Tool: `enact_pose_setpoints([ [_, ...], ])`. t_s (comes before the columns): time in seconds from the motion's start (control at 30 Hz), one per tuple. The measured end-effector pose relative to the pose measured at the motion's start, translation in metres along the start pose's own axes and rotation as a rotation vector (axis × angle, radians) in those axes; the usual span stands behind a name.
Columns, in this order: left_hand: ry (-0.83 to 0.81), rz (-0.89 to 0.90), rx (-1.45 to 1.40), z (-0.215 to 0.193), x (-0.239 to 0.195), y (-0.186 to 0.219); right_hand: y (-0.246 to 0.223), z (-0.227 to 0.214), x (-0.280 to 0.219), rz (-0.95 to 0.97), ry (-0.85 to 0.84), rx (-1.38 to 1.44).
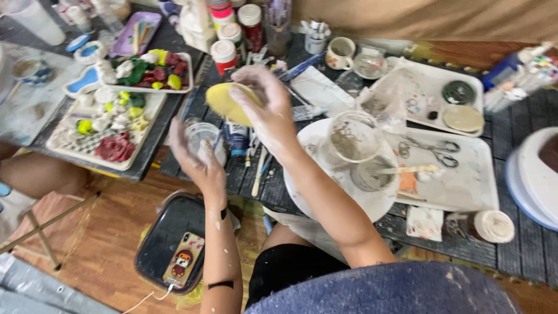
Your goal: The person kneads a lump of gray clay on a white plate, then uses a wooden stick to scrape and mix a gray paste in a plastic cup. They repeatedly transfer the paste between the cup and the plate, kneading it by hand and using the stick to blend it.
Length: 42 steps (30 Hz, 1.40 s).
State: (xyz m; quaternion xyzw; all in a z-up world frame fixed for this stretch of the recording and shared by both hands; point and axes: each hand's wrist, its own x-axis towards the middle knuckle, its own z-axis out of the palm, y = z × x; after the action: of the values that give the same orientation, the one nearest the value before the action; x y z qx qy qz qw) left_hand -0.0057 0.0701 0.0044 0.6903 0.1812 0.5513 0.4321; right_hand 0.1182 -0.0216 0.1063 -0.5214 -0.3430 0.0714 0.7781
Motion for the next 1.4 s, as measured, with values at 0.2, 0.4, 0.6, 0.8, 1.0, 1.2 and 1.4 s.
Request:
enact_pose_setpoints([
  [0.2, -0.491, -0.121, -0.589, 0.103, -0.007, 0.068, -0.117, -0.113, -0.038, -0.226, 0.113, -0.524],
  [0.4, -0.666, -0.130, -0.531, 0.153, -0.019, 0.114, -0.141, -0.175, -0.037, -0.114, 0.164, -0.401],
  [0.6, -0.620, -0.094, -0.410, 0.164, -0.017, 0.109, -0.113, -0.185, -0.034, 0.074, 0.066, 0.035],
  [0.8, -0.689, -0.058, -0.358, 0.159, -0.020, 0.102, -0.081, -0.188, -0.032, 0.102, 0.031, 0.157],
  [1.0, -0.446, -0.065, -0.416, 0.126, -0.045, 0.078, -0.062, -0.192, -0.020, 0.060, 0.030, 0.189],
  [1.2, -0.292, -0.171, -0.436, 0.123, -0.097, 0.050, -0.057, -0.184, -0.007, -0.024, 0.056, 0.162],
  [1.4, -0.348, -0.113, -0.203, 0.112, -0.119, 0.041, -0.065, -0.179, -0.010, 0.032, 0.070, 0.042],
])
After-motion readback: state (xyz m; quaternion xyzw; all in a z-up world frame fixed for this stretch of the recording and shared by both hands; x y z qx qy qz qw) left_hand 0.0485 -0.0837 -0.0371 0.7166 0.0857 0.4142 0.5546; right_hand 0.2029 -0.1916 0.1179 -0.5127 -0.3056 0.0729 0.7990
